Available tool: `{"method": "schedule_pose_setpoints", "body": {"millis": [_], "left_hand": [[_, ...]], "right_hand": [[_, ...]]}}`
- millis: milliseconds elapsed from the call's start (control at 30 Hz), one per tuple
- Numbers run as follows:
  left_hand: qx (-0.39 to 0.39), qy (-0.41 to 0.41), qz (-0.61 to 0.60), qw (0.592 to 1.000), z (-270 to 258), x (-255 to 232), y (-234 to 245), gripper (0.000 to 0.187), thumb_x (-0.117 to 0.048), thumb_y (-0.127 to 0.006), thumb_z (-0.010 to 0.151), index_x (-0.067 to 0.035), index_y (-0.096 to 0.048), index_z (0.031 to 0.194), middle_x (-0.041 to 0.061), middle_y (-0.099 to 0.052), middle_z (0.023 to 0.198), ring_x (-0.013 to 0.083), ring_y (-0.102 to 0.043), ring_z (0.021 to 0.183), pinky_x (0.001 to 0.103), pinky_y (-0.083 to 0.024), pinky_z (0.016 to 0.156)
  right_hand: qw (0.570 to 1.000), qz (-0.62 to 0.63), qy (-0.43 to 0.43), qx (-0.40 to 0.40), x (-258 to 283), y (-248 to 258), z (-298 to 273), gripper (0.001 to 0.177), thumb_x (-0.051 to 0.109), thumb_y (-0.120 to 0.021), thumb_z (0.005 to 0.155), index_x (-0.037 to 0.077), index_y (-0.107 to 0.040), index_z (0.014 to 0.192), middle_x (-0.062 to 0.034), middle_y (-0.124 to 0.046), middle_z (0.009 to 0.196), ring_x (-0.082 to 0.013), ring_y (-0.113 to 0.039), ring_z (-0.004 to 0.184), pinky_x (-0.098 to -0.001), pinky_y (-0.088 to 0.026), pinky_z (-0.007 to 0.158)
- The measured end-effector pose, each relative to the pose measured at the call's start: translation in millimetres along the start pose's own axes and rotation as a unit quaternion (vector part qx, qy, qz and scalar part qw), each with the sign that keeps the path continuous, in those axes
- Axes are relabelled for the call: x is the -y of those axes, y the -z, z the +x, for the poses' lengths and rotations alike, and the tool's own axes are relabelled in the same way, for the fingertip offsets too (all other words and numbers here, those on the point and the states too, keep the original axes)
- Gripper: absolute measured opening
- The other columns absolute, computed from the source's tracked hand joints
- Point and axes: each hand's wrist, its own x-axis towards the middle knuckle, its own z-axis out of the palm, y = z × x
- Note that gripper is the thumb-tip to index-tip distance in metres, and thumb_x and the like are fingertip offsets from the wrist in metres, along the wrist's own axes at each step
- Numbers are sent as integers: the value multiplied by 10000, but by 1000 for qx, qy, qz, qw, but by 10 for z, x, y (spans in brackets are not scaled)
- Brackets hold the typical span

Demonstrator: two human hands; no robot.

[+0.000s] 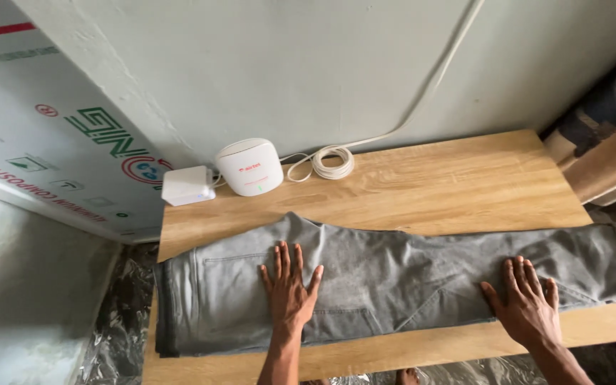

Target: Folding a pair of grey trousers on a wooden table.

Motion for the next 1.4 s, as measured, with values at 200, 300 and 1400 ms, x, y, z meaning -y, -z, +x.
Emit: {"method": "schedule_pose_setpoints", "body": {"millis": [200, 300, 1400], "left_hand": [[-4, 34, 16, 999, -42, 272, 76, 793, -675, -354, 991, -195, -262, 1615, 81, -135, 1700, 233, -129, 1560, 584, -38, 1222], [-12, 34, 19, 999, -128, 404, 129, 783, -665, -361, 996, -180, -270, 1605, 102, -140, 1694, 249, -125, 1555, 590, -37, 1207], [-45, -38, -98, 993, -245, 729, 471, 762, -493, -547, 1008, 28, -367, 1533, 169, -291, 1666, 280, -288, 1520, 521, -242, 1159]], "right_hand": [[999, 19, 42, 27, 126, -148, 154, 843, 631, -446, 920, 67, -391, 1543, -135, -266, 1670, -275, -196, 1564, -625, -155, 1191], [991, -71, 11, 110, 479, -48, 400, 798, 615, -611, 824, 122, -523, 1446, -120, -427, 1618, -269, -358, 1527, -572, -308, 1114], [841, 218, 213, 447, 4393, -567, 2219, 654, 627, -764, 792, 27, -719, 1050, -173, -736, 1003, -320, -696, 942, -467, -530, 822]]}}
